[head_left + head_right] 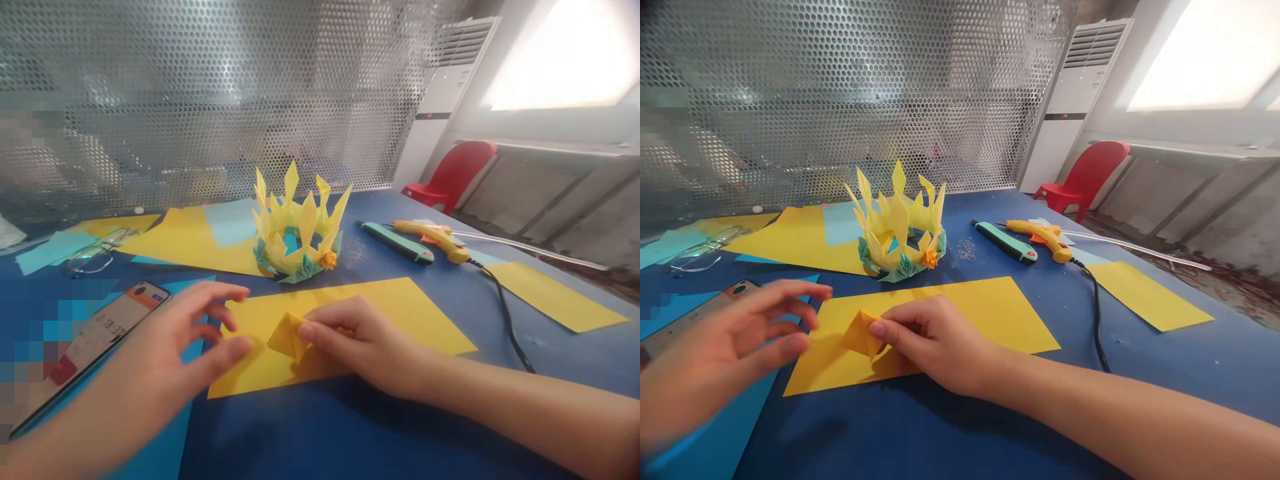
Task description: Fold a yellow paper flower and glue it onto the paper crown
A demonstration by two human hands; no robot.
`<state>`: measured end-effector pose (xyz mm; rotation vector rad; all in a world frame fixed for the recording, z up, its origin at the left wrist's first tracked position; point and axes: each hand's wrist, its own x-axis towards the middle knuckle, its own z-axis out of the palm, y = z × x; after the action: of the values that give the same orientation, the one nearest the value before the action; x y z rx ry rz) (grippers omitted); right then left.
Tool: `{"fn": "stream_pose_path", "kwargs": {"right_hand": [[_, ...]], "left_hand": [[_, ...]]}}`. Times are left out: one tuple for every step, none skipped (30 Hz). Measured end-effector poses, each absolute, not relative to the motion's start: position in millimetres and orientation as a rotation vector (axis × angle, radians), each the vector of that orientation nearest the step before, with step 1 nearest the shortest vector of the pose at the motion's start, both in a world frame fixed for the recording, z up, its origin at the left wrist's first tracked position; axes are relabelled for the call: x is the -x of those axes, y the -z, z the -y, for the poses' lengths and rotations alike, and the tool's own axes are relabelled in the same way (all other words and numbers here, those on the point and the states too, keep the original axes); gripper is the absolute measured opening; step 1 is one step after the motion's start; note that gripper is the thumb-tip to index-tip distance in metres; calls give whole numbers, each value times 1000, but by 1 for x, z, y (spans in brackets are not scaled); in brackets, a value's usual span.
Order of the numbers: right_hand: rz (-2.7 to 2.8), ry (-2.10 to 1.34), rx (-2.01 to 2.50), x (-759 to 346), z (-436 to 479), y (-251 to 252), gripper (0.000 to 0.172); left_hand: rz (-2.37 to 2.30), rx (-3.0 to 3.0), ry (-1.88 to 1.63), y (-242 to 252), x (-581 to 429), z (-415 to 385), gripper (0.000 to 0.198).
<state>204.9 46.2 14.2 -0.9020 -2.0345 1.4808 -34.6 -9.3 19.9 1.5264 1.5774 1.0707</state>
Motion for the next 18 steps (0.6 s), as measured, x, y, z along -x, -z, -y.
{"fn": "stream_pose_path", "kwargs": {"right_hand": [[2026,-1491,912,-205,-46,-15,51],[2015,-1504,924,-205,-46,-15,53],[2003,-1521,935,-204,-46,-15,56],[1991,-1539,947,-204,-46,-15,58],[1981,-1554,957,-204,-46,-15,59],[1972,-1568,965,-204,-47,-15,60],[1961,-1578,968,-204,-48,-15,59],[1955,-1586,971,-203,-49,-15,57],[1957,-1591,974,-203,-50,-15,55],[1964,-1594,979,-202,-51,-15,52],[1975,-1595,987,-202,-51,-15,50],[1985,-1595,1001,-202,-52,-15,48],[1995,-1596,1015,-201,-53,-15,47],[1998,-1600,1025,-201,-53,-15,47],[1990,-1607,1028,-201,-54,-15,47],[1981,-1617,1024,-201,-54,-14,48],[1973,-1630,1012,-201,-54,-14,49],[1961,-1643,996,-201,-55,-13,50]], "left_hand": [[-1468,-1475,-996,-20,18,8,38],[-1358,-1454,-940,-20,4,5,34],[-1298,-1441,-954,-18,-6,2,27],[-1242,-1449,-985,-16,-14,-3,22],[-1218,-1449,-1035,-14,-20,-8,22],[-1196,-1423,-1072,-11,-24,-12,22],[-1189,-1396,-1099,-9,-26,-16,21],[-1184,-1376,-1116,-7,-27,-19,21],[-1180,-1357,-1120,-6,-27,-22,21],[-1178,-1345,-1121,-5,-27,-24,20],[-1174,-1339,-1119,-4,-26,-25,20],[-1172,-1332,-1117,-4,-25,-25,19],[-1172,-1327,-1114,-3,-24,-26,18],[-1177,-1325,-1112,-3,-23,-26,18],[-1182,-1328,-1111,-3,-23,-26,17],[-1186,-1331,-1115,-3,-22,-26,17],[-1190,-1337,-1122,-3,-22,-27,17],[-1194,-1340,-1129,-3,-22,-27,18]]}}
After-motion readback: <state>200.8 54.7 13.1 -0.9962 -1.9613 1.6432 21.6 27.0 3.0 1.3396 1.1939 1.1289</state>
